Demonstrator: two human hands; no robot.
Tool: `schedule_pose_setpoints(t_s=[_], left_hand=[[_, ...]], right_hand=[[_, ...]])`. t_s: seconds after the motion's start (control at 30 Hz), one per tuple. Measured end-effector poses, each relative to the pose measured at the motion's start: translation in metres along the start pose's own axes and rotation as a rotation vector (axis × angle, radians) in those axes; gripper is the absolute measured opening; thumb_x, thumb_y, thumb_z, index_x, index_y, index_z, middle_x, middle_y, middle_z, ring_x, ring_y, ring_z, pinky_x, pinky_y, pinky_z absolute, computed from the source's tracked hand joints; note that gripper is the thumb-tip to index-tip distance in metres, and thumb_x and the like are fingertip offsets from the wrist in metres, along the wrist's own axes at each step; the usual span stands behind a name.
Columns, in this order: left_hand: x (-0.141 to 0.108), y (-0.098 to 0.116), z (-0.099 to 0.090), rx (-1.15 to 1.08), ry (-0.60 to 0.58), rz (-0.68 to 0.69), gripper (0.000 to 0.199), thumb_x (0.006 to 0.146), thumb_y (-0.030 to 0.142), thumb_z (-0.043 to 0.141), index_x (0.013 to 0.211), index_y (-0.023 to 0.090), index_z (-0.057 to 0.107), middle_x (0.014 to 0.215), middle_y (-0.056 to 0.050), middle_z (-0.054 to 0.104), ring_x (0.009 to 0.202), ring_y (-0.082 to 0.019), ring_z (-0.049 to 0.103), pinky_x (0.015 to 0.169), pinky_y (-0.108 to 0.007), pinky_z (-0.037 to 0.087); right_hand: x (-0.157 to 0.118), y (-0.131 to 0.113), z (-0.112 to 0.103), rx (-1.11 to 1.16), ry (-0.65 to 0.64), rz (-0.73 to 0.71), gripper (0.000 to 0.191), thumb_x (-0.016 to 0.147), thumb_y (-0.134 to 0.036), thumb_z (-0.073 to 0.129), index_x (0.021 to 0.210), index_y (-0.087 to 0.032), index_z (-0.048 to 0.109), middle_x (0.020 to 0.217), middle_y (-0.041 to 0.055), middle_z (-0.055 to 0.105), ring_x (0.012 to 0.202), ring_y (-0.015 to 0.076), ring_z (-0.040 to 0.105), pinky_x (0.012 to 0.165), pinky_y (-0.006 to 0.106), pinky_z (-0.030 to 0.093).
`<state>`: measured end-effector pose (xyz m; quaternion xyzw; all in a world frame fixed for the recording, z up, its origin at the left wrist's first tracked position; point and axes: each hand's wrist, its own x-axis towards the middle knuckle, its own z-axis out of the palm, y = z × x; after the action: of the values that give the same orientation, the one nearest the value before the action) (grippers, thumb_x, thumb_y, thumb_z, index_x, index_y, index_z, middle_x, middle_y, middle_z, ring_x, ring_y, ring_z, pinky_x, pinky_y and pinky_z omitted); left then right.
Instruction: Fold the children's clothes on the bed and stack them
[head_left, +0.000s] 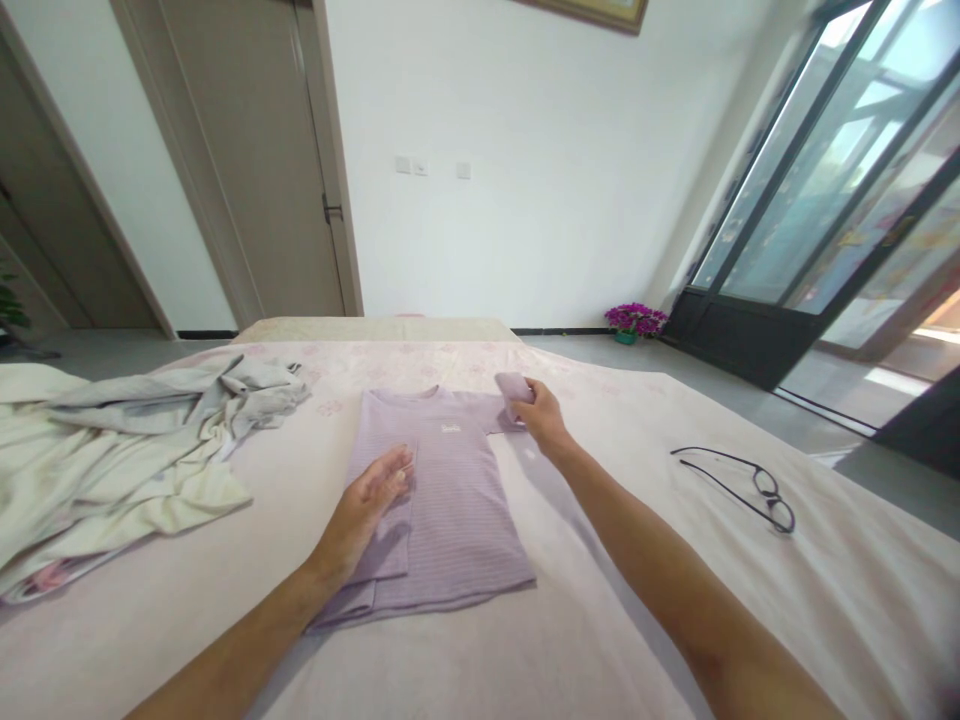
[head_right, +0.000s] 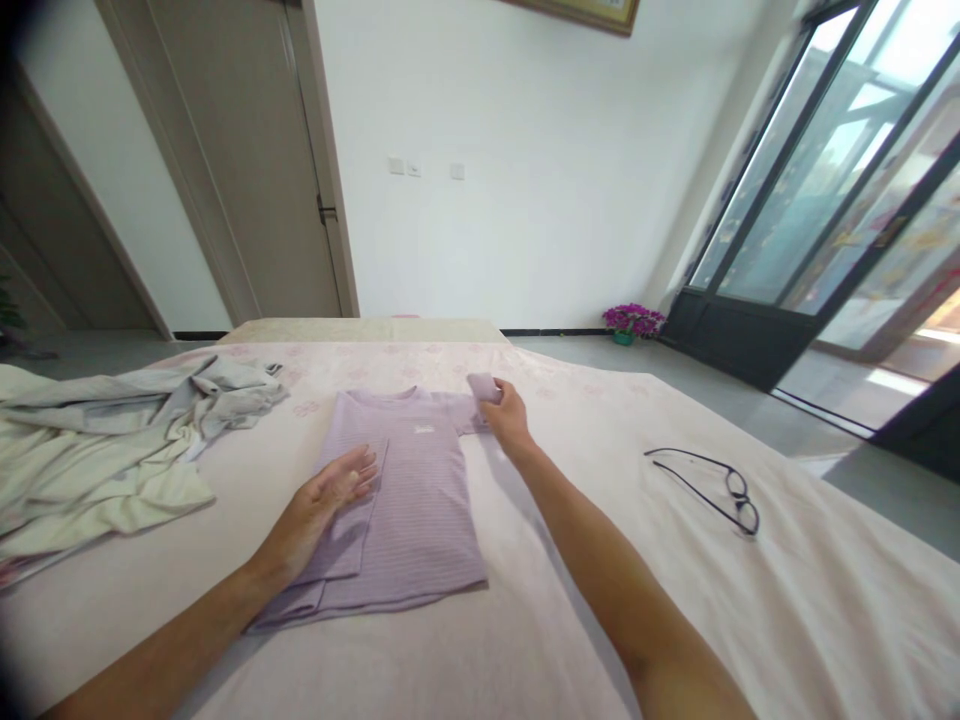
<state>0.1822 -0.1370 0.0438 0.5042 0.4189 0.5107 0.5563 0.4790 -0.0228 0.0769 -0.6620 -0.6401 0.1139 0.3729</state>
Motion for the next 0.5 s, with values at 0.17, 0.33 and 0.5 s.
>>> schedule_pose_setpoints(t_s=[0.17, 0.33, 0.5], left_hand=[[0.011, 0.011, 0.008, -0.455, 0.107, -0.211, 0.037, 0.088, 0.033, 0.065, 0.123, 0.021, 0.062, 0.129, -0.012, 0.065, 0.103, -0.022, 0.069, 0.082, -0.035, 0.061], [0.018, 0.002, 0.004, -0.461, 0.271, -0.267, 0.032, 0.083, 0.008, 0.066, 0.114, 0.014, 0.065, 0.095, -0.008, 0.075, 0.072, -0.015, 0.072, 0.066, -0.025, 0.062], [0.026, -0.004, 0.004, -0.468, 0.333, -0.229, 0.027, 0.086, 0.004, 0.058, 0.110, 0.013, 0.067, 0.085, -0.006, 0.075, 0.068, -0.014, 0.071, 0.063, -0.022, 0.060]], right_hand=[[-0.060, -0.067, 0.044, 0.445, -0.489, -0.301, 0.057, 0.079, -0.024, 0.064, 0.134, -0.020, 0.053, 0.110, 0.0050, 0.070, 0.092, 0.0160, 0.066, 0.082, 0.029, 0.053], [-0.075, -0.045, 0.034, 0.239, -0.365, -0.189, 0.048, 0.080, -0.019, 0.058, 0.128, -0.017, 0.058, 0.110, 0.0074, 0.068, 0.081, 0.0147, 0.064, 0.080, 0.030, 0.052], [-0.082, -0.007, 0.001, -0.161, -0.350, -0.084, 0.044, 0.081, -0.029, 0.059, 0.124, -0.016, 0.058, 0.105, 0.0088, 0.068, 0.087, 0.0193, 0.064, 0.077, 0.030, 0.047]])
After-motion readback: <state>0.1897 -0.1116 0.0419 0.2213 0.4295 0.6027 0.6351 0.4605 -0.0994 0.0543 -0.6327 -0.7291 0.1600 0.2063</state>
